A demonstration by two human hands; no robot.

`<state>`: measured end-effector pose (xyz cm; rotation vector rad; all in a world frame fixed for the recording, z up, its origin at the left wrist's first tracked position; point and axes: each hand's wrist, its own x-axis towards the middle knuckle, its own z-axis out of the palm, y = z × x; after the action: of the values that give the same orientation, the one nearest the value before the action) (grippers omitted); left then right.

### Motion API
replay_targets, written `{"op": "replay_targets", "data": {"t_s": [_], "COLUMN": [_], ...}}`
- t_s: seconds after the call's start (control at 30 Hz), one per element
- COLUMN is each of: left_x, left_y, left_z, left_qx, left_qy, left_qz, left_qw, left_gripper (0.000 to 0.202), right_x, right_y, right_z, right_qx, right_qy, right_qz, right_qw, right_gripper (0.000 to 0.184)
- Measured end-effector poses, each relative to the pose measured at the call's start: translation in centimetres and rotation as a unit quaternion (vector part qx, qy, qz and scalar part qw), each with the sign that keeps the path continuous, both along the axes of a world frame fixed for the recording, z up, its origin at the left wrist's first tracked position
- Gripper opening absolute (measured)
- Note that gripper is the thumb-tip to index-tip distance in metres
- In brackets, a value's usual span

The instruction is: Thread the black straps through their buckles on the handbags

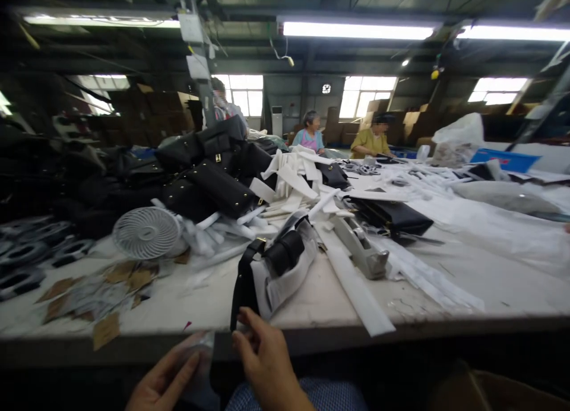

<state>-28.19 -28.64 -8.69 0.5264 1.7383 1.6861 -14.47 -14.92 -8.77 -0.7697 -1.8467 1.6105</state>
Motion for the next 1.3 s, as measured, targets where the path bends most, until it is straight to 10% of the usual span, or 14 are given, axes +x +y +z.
{"op": "replay_targets", "data": {"t_s": [0.43, 0.67, 0.93, 1.3], "left_x": [-2.4, -3.5, -2.0, -2.3], "left_y": [-2.9, -3.8, -3.2, -2.8], "left_z": [-2.0, -3.3, -2.0, -1.7], "left_qx": [-0.047, -0.075, -0.081, -0.095], "left_qy": [0.018, -0.023, -0.045, -0.020], "left_qz": [-0.078, -0.090, -0.013, -0.093], "left_qw": [0.996, 0.993, 0.996, 0.991], "left_gripper": [0.040, 0.042, 0.033, 0.026], "right_x": [-4.2, -3.0, -2.6, -2.5], "right_y": [0.0, -0.1, -0.4, -0.6], "right_z": [0.9, 1.1, 1.7, 1.4], "right_qx": [0.066, -0.062, -0.094, -0.089], "right_qy": [-0.075, -0.083, -0.071, -0.044], "right_qz": [0.013, 0.063, 0.054, 0.063], "right_qw": [0.995, 0.993, 0.992, 0.993], "right_gripper": [0.048, 0.046, 0.044, 0.040]}}
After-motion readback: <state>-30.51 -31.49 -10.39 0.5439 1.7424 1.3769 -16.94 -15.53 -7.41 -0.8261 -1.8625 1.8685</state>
